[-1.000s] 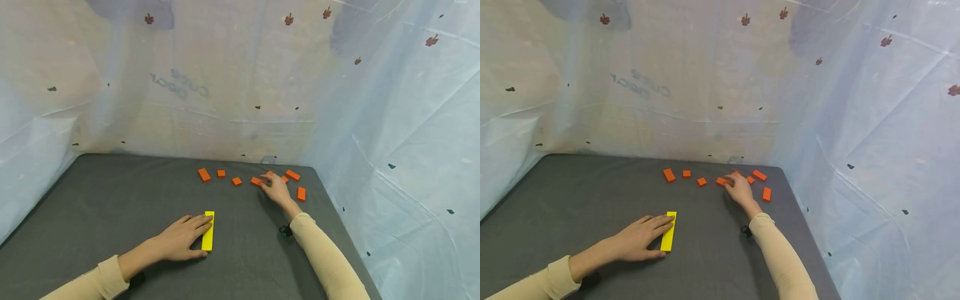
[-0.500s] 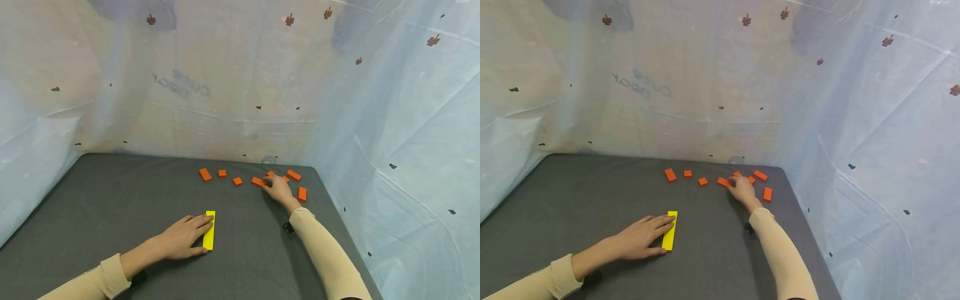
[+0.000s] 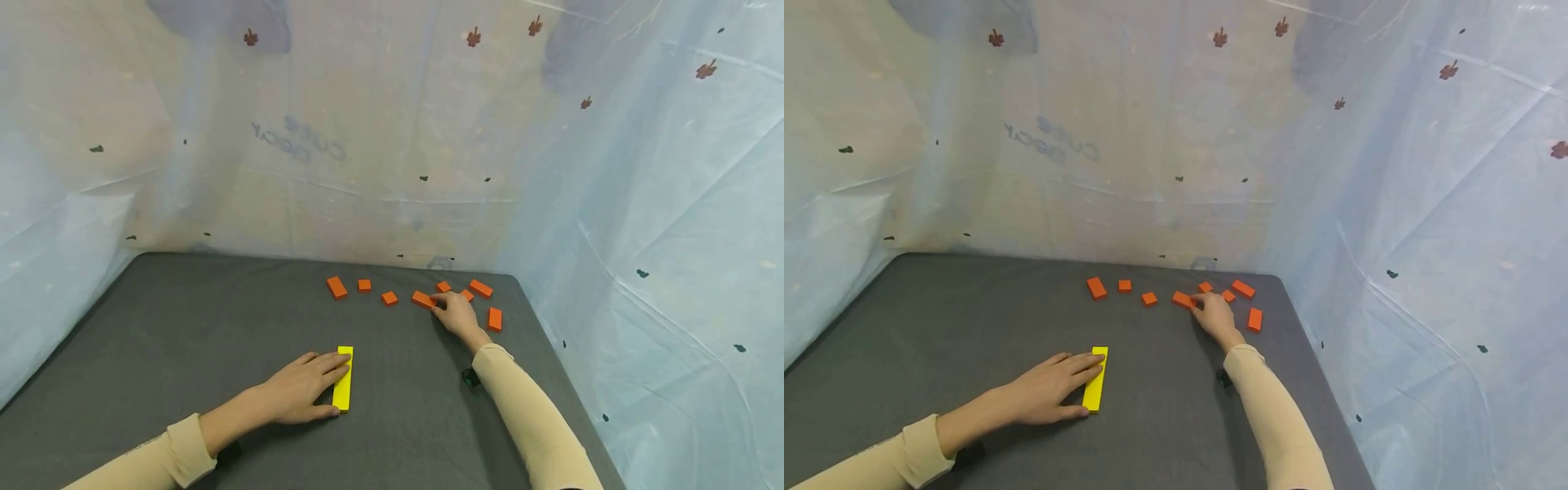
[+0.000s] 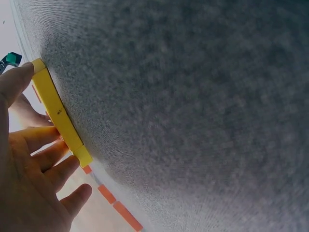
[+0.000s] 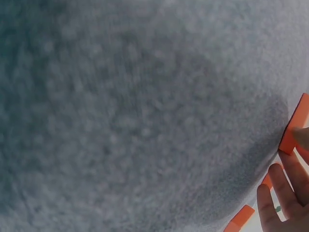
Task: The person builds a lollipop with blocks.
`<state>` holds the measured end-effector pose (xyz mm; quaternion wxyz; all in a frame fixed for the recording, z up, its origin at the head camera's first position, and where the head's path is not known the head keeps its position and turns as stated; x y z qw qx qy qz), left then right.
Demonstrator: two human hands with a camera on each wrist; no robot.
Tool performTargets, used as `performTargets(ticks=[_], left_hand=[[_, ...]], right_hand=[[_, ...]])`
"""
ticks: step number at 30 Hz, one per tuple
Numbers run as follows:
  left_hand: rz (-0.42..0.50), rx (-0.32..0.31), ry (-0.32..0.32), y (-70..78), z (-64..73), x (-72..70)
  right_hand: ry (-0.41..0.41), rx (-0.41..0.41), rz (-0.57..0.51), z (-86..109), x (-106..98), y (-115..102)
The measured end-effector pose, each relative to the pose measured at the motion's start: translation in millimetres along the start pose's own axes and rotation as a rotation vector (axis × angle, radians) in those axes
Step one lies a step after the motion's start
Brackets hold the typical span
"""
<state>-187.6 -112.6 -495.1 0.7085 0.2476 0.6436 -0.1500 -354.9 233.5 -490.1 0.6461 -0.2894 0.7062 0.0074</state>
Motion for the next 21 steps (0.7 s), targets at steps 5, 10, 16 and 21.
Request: performTargets(ticks=[5,10,16,21], left_hand=[[0.002,-0.004,-0.015,0.4,0.1,-0.8],[0.005,0.001,-0.013,0.4,-0.1,-1.8],[0.003,-0.001,-0.008,0.2,-0.3,-1.3],[-0.005,-0.002,-0.002,0.4,-0.9,-0.8]], right_hand=[[0.024,0.004,-0.043,1.9,0,0],[0.099,-0.022,-0.096,4.2,-1,-7],[0.175,-0.089,-0.160,3.3,-1,-24],[0.201,-0.160,-0.189,1.1,1,-44]])
Point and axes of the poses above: each hand's wrist, its own z-axis away from the middle knuckle, its own x-axis out of the palm, y = z × x, the point moved 1 cm from there along -z, towards the middle knuckle, and after that the axes turned 14 degrees about -x, right-handed, at the moved point
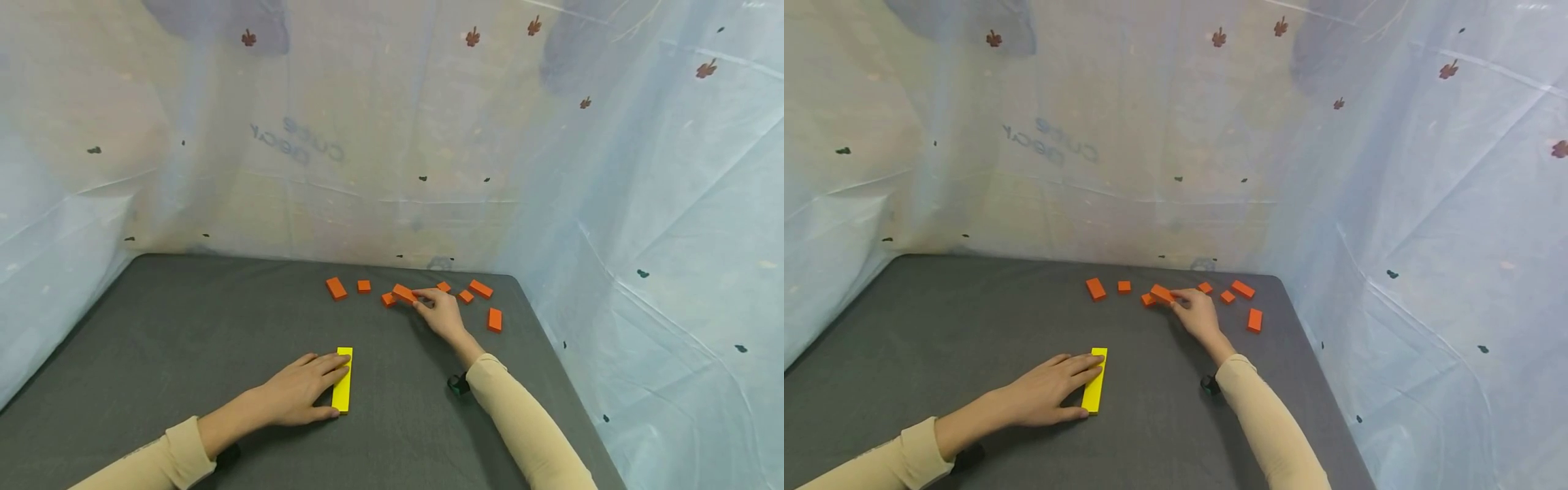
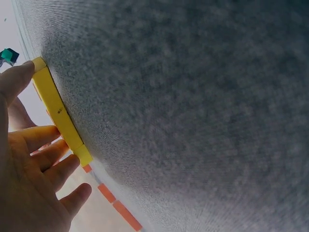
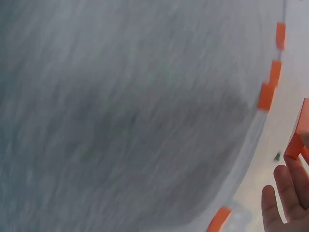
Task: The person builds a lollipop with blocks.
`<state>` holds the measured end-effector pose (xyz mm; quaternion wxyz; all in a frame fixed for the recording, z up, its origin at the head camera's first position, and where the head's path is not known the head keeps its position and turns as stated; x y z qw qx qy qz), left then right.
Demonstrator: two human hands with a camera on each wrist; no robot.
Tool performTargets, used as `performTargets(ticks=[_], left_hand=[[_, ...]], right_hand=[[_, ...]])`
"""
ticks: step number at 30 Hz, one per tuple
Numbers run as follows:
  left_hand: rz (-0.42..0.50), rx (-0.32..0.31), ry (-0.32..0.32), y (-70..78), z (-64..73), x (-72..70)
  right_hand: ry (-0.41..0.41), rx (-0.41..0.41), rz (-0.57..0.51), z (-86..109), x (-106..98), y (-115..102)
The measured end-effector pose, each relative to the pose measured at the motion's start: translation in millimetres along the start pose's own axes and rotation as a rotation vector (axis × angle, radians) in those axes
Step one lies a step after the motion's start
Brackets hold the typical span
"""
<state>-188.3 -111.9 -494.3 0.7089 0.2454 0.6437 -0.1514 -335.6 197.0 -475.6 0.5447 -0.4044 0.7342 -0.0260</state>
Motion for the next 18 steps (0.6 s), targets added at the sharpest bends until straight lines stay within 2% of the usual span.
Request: performTargets(ticks=[7,12,18], left_hand=[[-0.003,-0.008,-0.004,1.1,-0.5,-1.5],[-0.010,-0.015,-0.011,1.6,-1.9,-2.3],[-0.005,-0.010,-0.003,2.4,-2.4,-1.7]], right_hand=[[-0.021,-0.087,-0.021,-5.0,15,-26],[-0.073,-0.110,-0.035,-3.8,25,-43],[-0.138,-0.191,-0.044,2.2,37,-60]])
Point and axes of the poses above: each hand's wrist, its own z-axis away from the middle knuckle, its own x-axis out of the palm, y = z × x, the point moved 1 cm from there along -z, towards the middle knuckle, and after that the axes turned 14 degrees about -x, right-handed, at the moved point
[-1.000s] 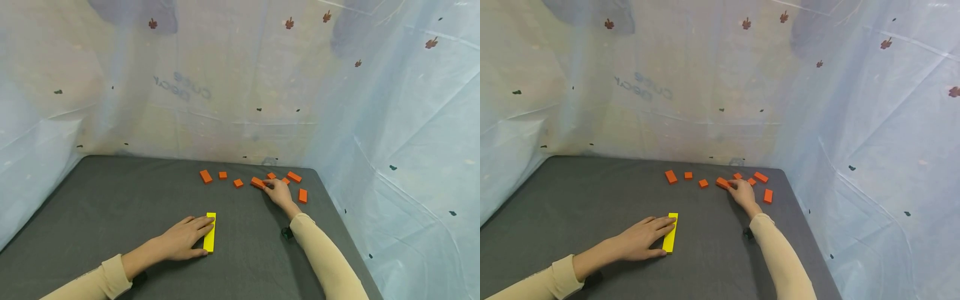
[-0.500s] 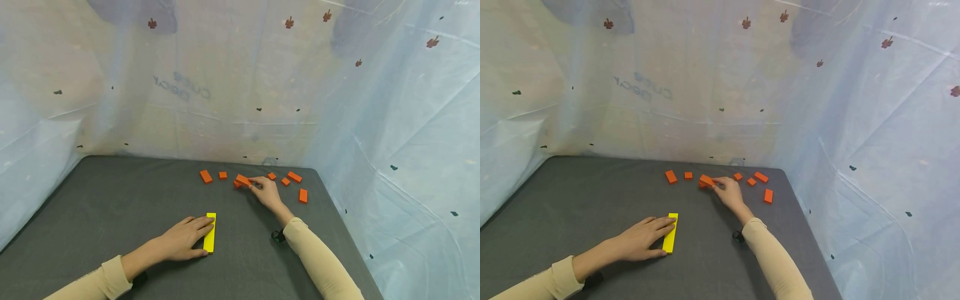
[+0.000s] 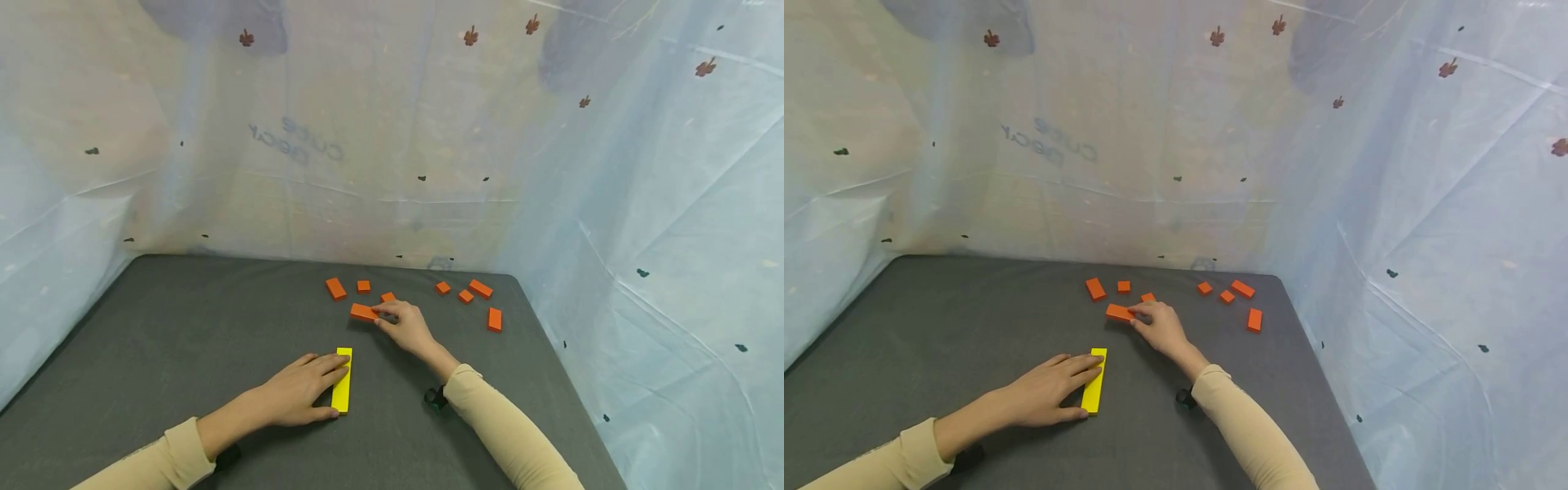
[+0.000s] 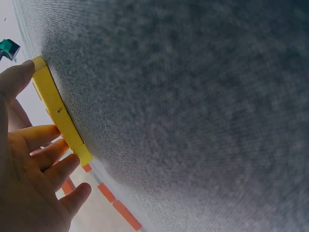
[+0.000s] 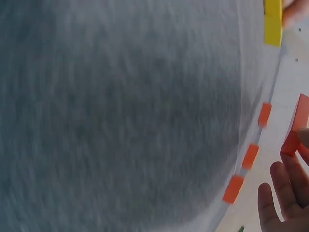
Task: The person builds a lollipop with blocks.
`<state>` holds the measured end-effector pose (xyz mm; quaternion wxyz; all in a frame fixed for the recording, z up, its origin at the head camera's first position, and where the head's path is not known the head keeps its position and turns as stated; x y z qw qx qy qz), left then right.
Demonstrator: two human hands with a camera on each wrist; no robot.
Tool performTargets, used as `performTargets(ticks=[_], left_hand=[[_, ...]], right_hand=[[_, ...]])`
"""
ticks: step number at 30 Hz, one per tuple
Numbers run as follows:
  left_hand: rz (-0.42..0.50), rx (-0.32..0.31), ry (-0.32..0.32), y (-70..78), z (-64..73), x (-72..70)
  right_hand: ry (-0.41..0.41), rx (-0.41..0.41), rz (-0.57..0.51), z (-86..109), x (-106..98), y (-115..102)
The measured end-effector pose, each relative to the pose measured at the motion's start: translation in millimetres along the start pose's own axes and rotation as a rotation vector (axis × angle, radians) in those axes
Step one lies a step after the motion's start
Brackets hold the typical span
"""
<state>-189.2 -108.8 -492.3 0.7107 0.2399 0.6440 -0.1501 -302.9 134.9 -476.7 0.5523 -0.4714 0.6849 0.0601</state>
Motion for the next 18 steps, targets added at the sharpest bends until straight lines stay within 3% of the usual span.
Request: performTargets(ticks=[18], left_hand=[[-0.001,0.014,0.013,-2.5,-0.6,3.1]], right_hand=[[-0.200,-0.051,-0.004,1.2,25,-24]])
Point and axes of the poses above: each hand's wrist, its own z-axis away from the middle knuckle, its own x-axis out of the palm, y = z × x, the point moved 1 cm from there along -z, towards the middle knuckle, and after that the axes turned 14 degrees about -x, right-handed, at the moved point
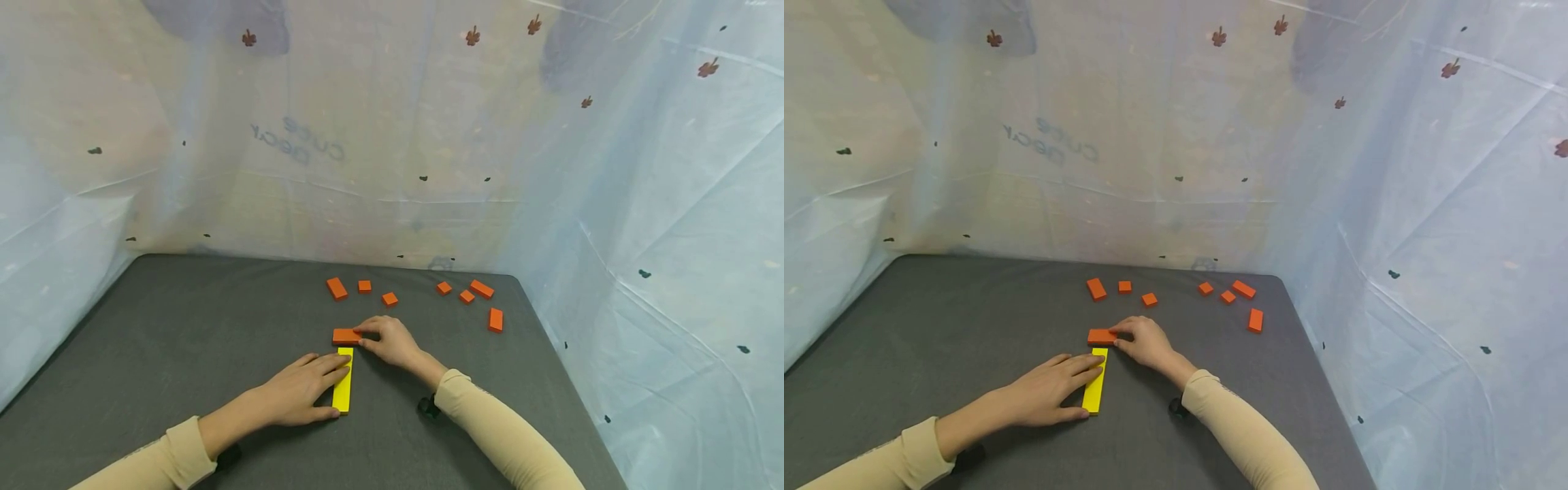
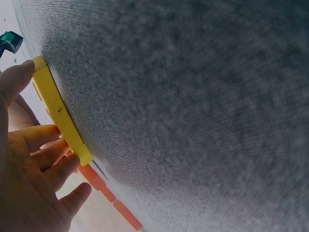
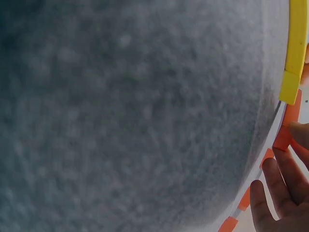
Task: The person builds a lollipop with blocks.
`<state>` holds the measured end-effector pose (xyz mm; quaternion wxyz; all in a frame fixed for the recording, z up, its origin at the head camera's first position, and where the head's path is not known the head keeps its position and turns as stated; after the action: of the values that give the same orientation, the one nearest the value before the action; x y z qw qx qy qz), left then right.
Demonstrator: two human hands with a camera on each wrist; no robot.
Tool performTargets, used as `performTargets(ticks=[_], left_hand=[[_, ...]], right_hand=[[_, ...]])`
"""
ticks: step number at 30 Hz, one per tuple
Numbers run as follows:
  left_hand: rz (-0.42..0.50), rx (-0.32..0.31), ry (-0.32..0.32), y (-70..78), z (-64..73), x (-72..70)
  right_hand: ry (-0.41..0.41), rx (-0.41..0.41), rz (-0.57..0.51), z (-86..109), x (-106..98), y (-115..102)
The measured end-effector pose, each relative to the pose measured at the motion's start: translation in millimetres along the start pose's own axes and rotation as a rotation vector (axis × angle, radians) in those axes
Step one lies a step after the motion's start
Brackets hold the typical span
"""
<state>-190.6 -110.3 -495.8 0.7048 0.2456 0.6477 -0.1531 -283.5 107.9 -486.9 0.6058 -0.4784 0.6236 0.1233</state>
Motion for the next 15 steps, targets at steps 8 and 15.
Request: performTargets(ticks=[8,15], left_hand=[[-0.002,0.006,0.009,0.4,0.2,0.2],[-0.001,0.002,0.007,0.8,0.3,-1.6]], right_hand=[[-0.034,-0.011,0.037,0.5,3.0,-2.5],[-0.047,-0.016,0.039,-1.0,4.7,-2.7]])
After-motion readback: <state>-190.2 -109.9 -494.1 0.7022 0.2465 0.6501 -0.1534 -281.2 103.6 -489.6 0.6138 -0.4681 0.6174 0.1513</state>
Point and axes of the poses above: each hand's wrist, its own z-axis away from the middle knuckle, its own x-axis out of the palm, y = z × x, the point moved 1 cm from there along -z, towards the middle knuckle, and after that the axes turned 14 degrees about -x, right-handed, at the moved point
